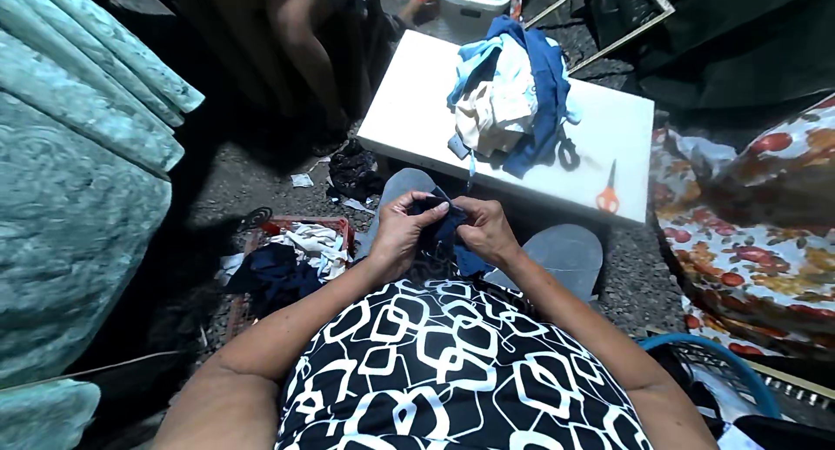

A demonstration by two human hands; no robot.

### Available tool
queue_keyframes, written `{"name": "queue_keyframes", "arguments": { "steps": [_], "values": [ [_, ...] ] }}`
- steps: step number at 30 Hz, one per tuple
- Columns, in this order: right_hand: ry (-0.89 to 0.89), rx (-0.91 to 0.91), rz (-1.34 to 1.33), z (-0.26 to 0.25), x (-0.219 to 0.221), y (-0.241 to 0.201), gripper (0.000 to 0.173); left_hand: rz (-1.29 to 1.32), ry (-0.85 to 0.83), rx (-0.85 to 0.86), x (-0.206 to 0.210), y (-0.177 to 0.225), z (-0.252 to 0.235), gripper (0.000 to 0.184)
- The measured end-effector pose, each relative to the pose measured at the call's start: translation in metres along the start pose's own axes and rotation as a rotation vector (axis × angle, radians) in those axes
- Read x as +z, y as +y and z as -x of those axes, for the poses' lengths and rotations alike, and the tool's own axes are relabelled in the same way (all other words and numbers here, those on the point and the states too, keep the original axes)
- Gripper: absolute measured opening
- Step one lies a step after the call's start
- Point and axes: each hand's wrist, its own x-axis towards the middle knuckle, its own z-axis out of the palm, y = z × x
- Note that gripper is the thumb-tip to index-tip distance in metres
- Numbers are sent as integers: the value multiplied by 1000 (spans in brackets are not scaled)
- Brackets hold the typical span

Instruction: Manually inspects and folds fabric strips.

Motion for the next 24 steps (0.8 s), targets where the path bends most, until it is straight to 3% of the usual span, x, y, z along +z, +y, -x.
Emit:
{"name": "queue_keyframes", "arguments": {
  "steps": [5,11,15,19,24],
  "values": [
    [-62,-31,117,-4,-4,9,20,-7,16,-25,1,-1,1,18],
    [-92,13,30,-5,-4,10,22,13,10,-83,1,1,2,18],
    [-123,-23,6,-4,-6,15,13,-25,17,-88,1,0,3,20],
    [-139,-23,-48,-3,-7,17,12,-50,-22,-94,-2,-2,2,42],
    [-131,-9,-144,-3,-9,14,19,31,-137,-119,0,-2,1,22]
  ]
}}
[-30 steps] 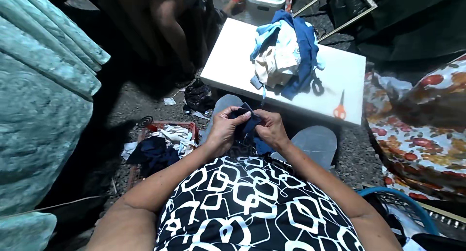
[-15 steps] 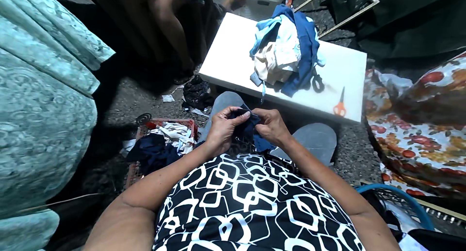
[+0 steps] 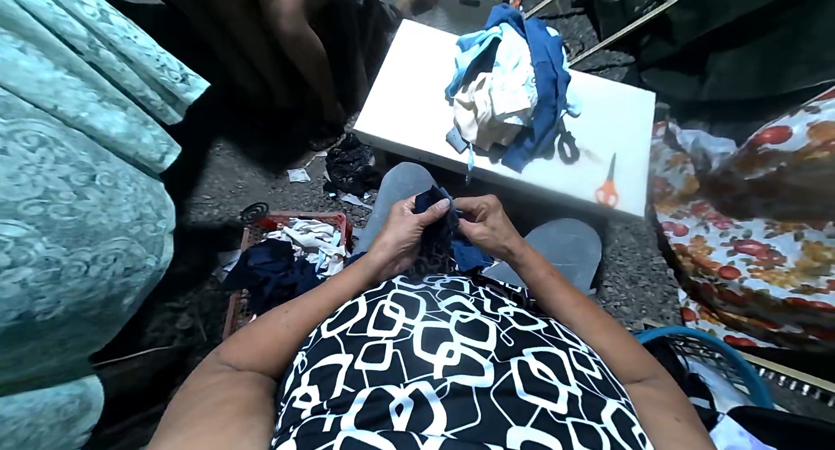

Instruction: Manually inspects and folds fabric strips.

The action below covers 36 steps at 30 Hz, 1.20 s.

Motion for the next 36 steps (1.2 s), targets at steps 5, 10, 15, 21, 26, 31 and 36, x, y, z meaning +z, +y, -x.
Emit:
{"name": "queue_keyframes", "arguments": {
  "steps": [5,10,15,21,26,31,36],
  "values": [
    [108,53,-20,-2,1,-1,24,64,156,54,3,-2,-2,23],
    [278,76,142,-3,5,-8,21,137,161,101,3,-9,-7,23],
    [247,71,80,-3,8,-5,9,39,143,153,1,-12,-7,21],
    [184,123,32,-4,-3,-10,7,-12,106,158,-3,-9,-3,22],
    [164,154,232,-1,-4,-12,21,-62,157,185,-7,-9,-3,18],
    [116,-10,379,10,1,-38,32,-62,188,249,-12,-13,-2,20],
    [146,35,329,19,8,-46,10,-99,121,344,-15,-16,-1,21]
  ]
}}
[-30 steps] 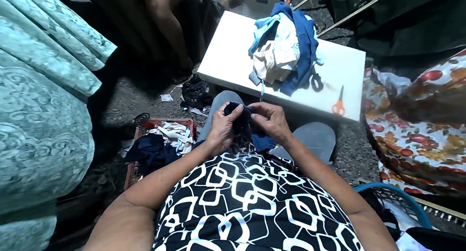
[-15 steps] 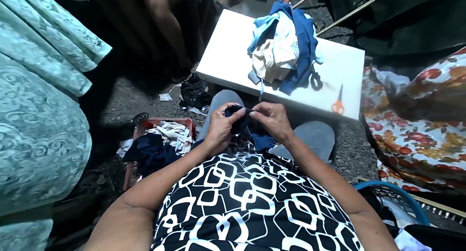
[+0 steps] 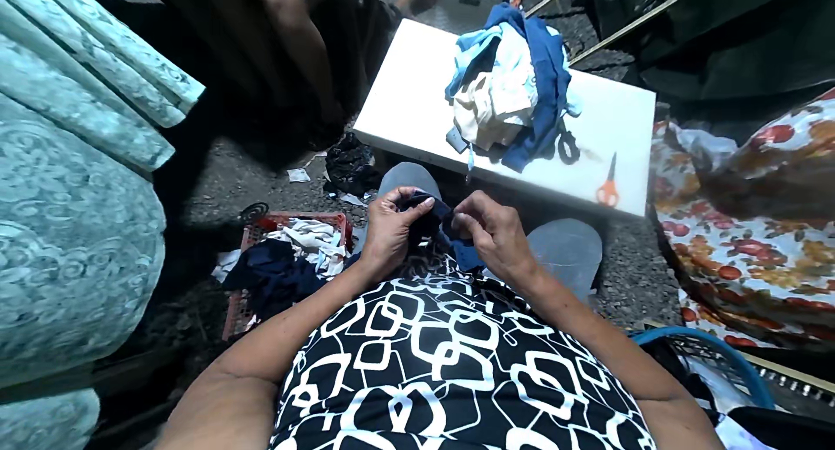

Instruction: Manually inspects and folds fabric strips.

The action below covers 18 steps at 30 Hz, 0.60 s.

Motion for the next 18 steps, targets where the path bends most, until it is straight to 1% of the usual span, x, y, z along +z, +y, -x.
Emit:
{"name": "queue_keyframes", "arguments": {
  "steps": [3,7,12,18],
  "values": [
    [47,-5,37,2,3,2,8,-3,-11,43,0,-2,0,24],
    [101,58,50,3,4,2,7,-4,-15,104,1,-3,0,25],
    [95,98,10,3,4,3,9,21,-61,205,-2,-5,0,25],
    [64,119,-39,4,4,2,10,30,-60,224,-3,-5,0,24]
  ]
}}
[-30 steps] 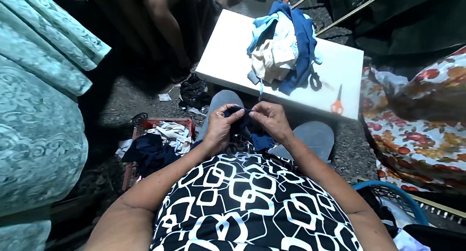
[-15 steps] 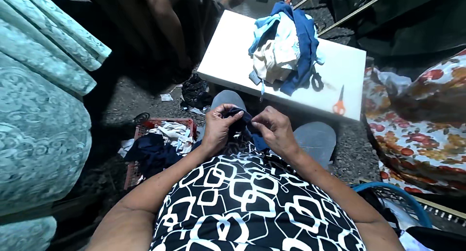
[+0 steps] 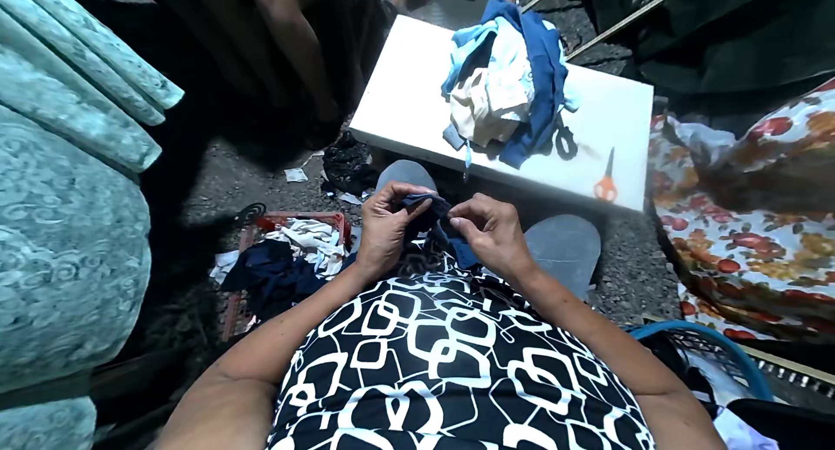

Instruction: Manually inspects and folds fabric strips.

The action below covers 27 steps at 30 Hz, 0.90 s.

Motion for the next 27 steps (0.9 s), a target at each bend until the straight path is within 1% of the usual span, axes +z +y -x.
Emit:
{"name": "queue_keyframes", "arguments": {
  "steps": [2,5,9,11,13,16,18,20,23,25,27],
  "values": [
    [-6,6,-4,0,0,0,10,5,5,5,0,-1,-1,23],
    [-18,27,-21,0,1,1,10,38,56,-7,2,-6,-7,21],
    [-28,87,-81,0,0,-1,8,-2,1,26,-1,-2,0,25],
    [-27,149,-141,1,0,-5,7,-41,-19,101,-2,-4,0,24],
    [-47,198,-222,0,0,-6,6,-111,-76,207,-4,-6,1,22],
    [-61,201,-300,-2,0,1,5,-151,-152,316,-5,-9,-1,23],
    [-57,201,-303,-3,-1,1,5,-169,-172,350,-6,-12,-2,21],
    [-40,192,-299,-2,0,1,5,-174,-192,354,-5,-12,-3,20],
    [3,153,-281,-1,3,1,4,-173,-232,316,-3,-9,-1,22],
    [28,116,-259,-1,4,2,5,-182,-205,267,-2,-5,0,21],
    [27,99,-209,-2,2,2,7,-174,-128,194,0,-2,2,20]
  ]
}}
